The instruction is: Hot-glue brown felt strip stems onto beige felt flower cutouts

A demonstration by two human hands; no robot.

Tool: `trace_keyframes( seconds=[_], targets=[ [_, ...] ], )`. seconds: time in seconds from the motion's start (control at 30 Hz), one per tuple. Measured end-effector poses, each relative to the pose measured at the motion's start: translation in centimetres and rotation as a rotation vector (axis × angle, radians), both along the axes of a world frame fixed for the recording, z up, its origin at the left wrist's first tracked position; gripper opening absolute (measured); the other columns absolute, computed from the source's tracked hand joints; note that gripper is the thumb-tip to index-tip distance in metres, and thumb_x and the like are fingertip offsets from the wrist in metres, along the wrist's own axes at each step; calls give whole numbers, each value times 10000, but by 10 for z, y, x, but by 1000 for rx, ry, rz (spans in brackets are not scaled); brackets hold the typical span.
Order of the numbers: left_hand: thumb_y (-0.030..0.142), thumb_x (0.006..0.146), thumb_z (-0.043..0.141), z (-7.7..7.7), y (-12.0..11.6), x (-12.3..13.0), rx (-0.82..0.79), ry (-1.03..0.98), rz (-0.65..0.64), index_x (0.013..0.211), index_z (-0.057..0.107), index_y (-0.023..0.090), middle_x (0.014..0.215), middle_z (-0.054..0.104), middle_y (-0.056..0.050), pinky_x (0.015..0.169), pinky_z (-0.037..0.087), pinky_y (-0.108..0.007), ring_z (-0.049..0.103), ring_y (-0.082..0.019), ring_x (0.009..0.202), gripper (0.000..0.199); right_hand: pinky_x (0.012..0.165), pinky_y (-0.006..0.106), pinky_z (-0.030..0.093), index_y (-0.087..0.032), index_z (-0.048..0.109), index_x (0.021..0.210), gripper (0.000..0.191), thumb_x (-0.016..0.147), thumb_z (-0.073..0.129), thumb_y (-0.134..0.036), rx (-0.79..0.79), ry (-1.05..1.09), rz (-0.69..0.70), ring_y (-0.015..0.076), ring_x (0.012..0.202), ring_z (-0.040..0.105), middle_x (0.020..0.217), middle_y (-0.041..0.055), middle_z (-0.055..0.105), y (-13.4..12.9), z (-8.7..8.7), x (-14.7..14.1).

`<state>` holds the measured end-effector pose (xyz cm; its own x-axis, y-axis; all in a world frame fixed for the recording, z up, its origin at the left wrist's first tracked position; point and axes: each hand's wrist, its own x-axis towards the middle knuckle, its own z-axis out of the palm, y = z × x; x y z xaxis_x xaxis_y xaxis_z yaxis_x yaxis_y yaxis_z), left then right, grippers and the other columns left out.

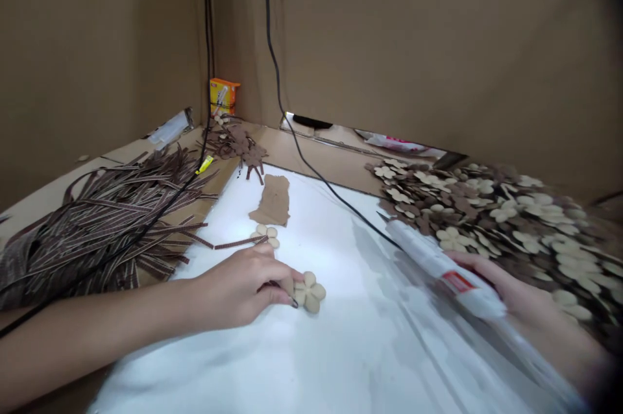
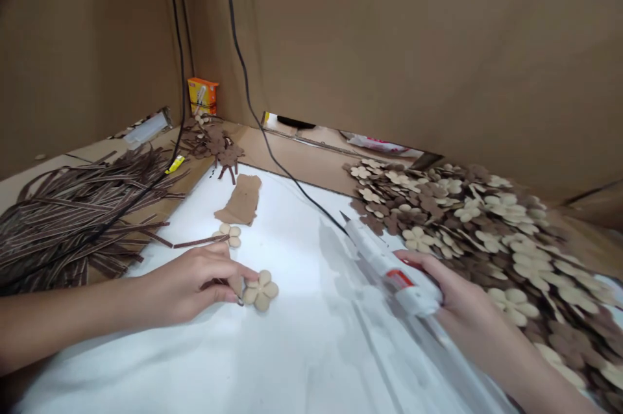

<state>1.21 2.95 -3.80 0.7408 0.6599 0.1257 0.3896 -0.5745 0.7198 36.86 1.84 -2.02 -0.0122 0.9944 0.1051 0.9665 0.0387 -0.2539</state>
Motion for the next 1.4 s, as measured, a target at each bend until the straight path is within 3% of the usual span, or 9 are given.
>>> trace_keyframes(
  seconds=[0.17,0.33,0.57,0.7,0.8,0.87,1.07,1.23,1.4],
  targets=[
    [180,812,563,3,4,-2,-196,-123,97,719,614,179,1016,686,-12,786,384,-284,536,-155,844,106,856,361,455,-256,484,1030,304,732,455,-203,-196,-14,112,266,1070,549,1140,132,583,3,-3,3],
    [281,795,553,3,1,-1,-448,-231,321,746,614,173,895,656,-22,699,399,-264,560,-148,783,133,895,391,427,-244,469,1100,408,715,394,-132,-229,-149,127,253,1080,530,1184,109,541,0,-5,-1],
    [274,718,581,7,-13,3,-660,-148,369,628,605,149,603,583,17,583,355,-231,489,-117,600,156,868,341,454,-254,492,1149,540,657,374,-65,-112,-243,228,235,1071,515,1123,83,559,0,-21,4],
    [281,701,603,13,-18,6,-734,-118,396,602,610,146,580,591,26,515,329,-209,447,-83,508,168,842,465,453,-220,507,1196,590,635,405,-68,129,-453,240,320,1031,518,1133,145,530,-7,-11,-8],
    [332,694,613,20,-21,8,-767,-28,410,607,611,149,582,592,33,422,263,-209,368,-55,408,203,921,492,406,-182,494,1205,489,743,363,-93,276,-344,554,308,1176,424,1261,158,457,-11,8,-45],
    [384,686,615,23,-23,10,-808,-9,404,609,599,147,588,596,25,385,238,-213,354,-51,370,250,979,428,386,-224,435,1270,531,777,335,-56,113,-235,831,231,1273,340,1356,93,411,-8,18,-75],
    [411,687,602,30,-38,7,-854,59,483,603,549,157,573,550,42,350,203,-213,316,-42,326,273,1020,376,328,-238,452,1281,438,891,372,-57,-21,-101,1173,168,1198,425,1244,32,548,19,10,-133],
    [306,703,601,37,-41,-6,-682,161,558,570,585,166,427,422,82,413,237,-224,287,-62,357,194,805,319,427,-176,632,959,178,897,469,-211,35,-51,1119,174,857,520,845,35,622,14,7,-145],
    [317,714,582,36,-40,-8,-703,158,524,545,577,165,435,457,66,469,279,-218,350,-82,422,227,682,318,419,-151,579,740,189,831,570,-317,113,-128,912,181,722,490,755,42,569,-5,-1,-148]
  ],
)
